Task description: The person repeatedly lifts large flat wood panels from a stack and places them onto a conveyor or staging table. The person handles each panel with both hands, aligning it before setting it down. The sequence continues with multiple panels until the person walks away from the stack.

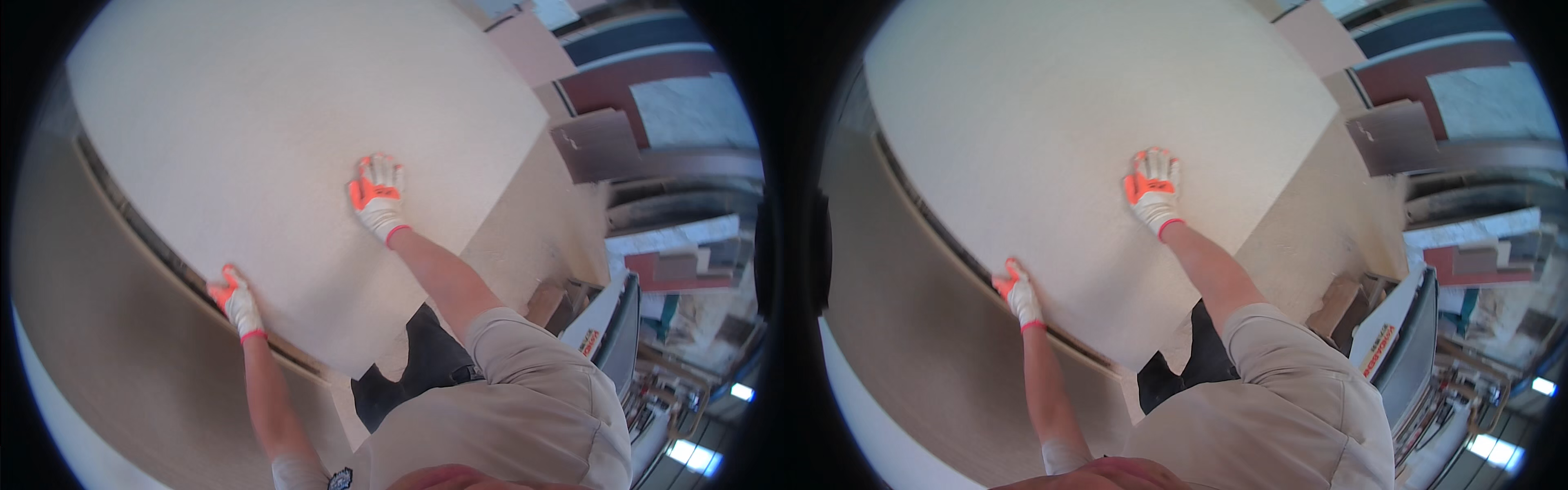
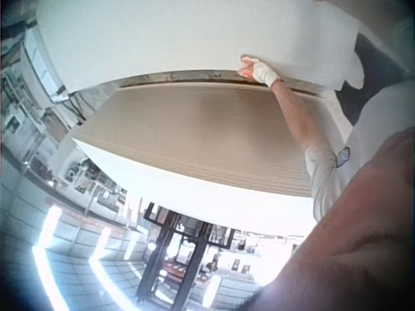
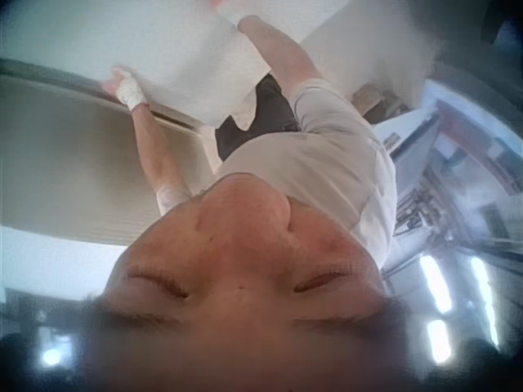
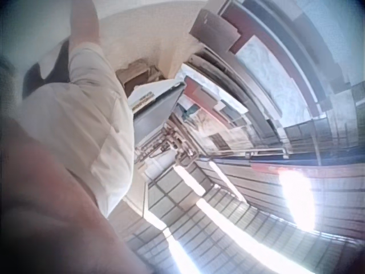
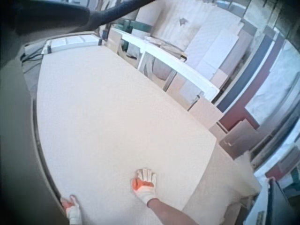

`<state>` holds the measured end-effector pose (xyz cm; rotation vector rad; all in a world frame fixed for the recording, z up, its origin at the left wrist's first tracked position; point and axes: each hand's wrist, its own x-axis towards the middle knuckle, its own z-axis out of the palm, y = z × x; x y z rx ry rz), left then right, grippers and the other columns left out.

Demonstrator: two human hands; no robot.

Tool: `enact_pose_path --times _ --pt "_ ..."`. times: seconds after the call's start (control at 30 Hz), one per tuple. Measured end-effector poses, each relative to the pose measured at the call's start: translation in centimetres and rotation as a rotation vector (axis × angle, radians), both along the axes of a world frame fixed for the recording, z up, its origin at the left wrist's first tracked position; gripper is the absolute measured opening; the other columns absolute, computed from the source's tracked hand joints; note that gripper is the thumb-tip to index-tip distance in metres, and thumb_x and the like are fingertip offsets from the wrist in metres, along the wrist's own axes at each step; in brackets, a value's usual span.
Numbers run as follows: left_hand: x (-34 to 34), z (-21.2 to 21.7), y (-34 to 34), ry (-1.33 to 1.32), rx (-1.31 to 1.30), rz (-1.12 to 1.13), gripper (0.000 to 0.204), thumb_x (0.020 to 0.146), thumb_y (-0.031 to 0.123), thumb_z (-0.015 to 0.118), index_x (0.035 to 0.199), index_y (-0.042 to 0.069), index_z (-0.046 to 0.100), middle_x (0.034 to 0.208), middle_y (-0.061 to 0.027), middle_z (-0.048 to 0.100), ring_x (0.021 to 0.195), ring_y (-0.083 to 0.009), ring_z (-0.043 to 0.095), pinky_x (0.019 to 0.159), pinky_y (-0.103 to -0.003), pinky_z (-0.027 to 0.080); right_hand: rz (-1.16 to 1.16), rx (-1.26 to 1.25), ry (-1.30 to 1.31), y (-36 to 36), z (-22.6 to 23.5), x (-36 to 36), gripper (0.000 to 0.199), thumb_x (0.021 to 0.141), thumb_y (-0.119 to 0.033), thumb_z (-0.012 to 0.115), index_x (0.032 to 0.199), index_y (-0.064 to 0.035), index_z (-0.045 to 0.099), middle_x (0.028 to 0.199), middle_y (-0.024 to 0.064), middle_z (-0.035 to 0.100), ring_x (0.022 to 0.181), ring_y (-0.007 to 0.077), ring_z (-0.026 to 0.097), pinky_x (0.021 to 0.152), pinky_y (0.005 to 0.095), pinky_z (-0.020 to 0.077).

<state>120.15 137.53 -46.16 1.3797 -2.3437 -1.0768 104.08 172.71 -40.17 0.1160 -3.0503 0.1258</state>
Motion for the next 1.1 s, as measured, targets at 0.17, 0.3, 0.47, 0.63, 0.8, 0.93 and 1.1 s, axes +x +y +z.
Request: enact_pose_path --times 0.17,0.3,0.47,0.63,0.8,0.93,1.1 --pt "0.1 5.1 1.6 0.011 0.088 0.019 0.065 0.09 0.051 0.072 0.125 -0.003 0.062 0.111 -0.0243 0.07 0.099 -0.0386 0.067 0.09 -0.047 0.053 0.089 0.023 0.135 0.3 -0.5 -0.3 0.044 0.097 -0.036 0.056 0.134 -0.011 0.054 0.137 0.0178 0.053 0.135 0.0372 0.044 0.113 0.056 0.0319" --pt "8.2 7.8 8.1 -0.07 -0.232 -0.057 0.061 0.091 0.046 0.072 0.134 0.004 0.064 0.133 -0.0252 0.066 0.123 -0.0431 0.063 0.105 -0.049 0.05 0.14 0.039 0.251 1.0 -2.6 -1.4 0.047 0.1 -0.043 0.052 0.136 -0.0127 0.056 0.143 0.0117 0.055 0.14 0.0365 0.044 0.113 0.0556 0.0323" --pt "32.6 10.7 22.4 -0.442 0.255 0.121 0.034 0.099 0.041 0.061 0.107 0.011 0.074 0.105 -0.0209 0.074 0.105 -0.0431 0.069 0.093 -0.05 0.054 0.095 0.097 0.246 1.5 -4.7 -2.6 0.058 0.103 -0.054 0.045 0.146 -0.0155 0.053 0.156 0.0084 0.05 0.149 0.0327 0.04 0.118 0.0571 0.0291" --pt "60.9 21.0 29.5 0.105 0.298 1.342 0.045 0.102 0.043 0.062 0.082 0.004 0.07 0.082 -0.0132 0.073 0.075 -0.0263 0.073 0.071 -0.04 0.059 0.266 0.137 -0.023 2.5 -2.9 -2.4 0.074 0.099 -0.063 0.047 0.158 -0.0178 0.045 0.162 0.0117 0.045 0.153 0.0346 0.036 0.122 0.0544 0.0291" --pt "71.0 31.7 24.1 0.377 0.217 1.534 0.085 0.097 0.081 0.046 0.075 0.002 0.068 0.075 -0.0176 0.073 0.071 -0.0304 0.073 0.08 -0.045 0.061 0.403 0.049 -0.374 3.0 -1.3 1.6 0.08 0.099 -0.061 0.05 0.161 -0.0111 0.041 0.169 0.0168 0.035 0.158 0.0381 0.028 0.124 0.0519 0.0304" --pt "66.5 34.2 19.5 0.177 0.426 1.285 0.091 0.095 0.085 0.043 0.069 0.0 0.062 0.061 -0.0171 0.064 0.053 -0.0316 0.067 0.057 -0.044 0.06 0.561 0.047 -0.469 3.5 -1.5 7.9 0.08 0.098 -0.055 0.054 0.159 -0.0046 0.041 0.167 0.0218 0.036 0.157 0.0394 0.03 0.124 0.0517 0.0329" --pt "62.8 37.3 19.6 0.027 0.359 1.342 0.075 0.104 0.07 0.039 0.078 0.002 0.056 0.062 -0.0115 0.056 0.05 -0.0264 0.059 0.051 -0.042 0.054 0.574 -0.247 -0.867 1.5 0.4 14.6 0.07 0.096 -0.042 0.067 0.146 0.0053 0.054 0.136 0.0258 0.067 0.126 0.0374 0.065 0.104 0.0403 0.0513"
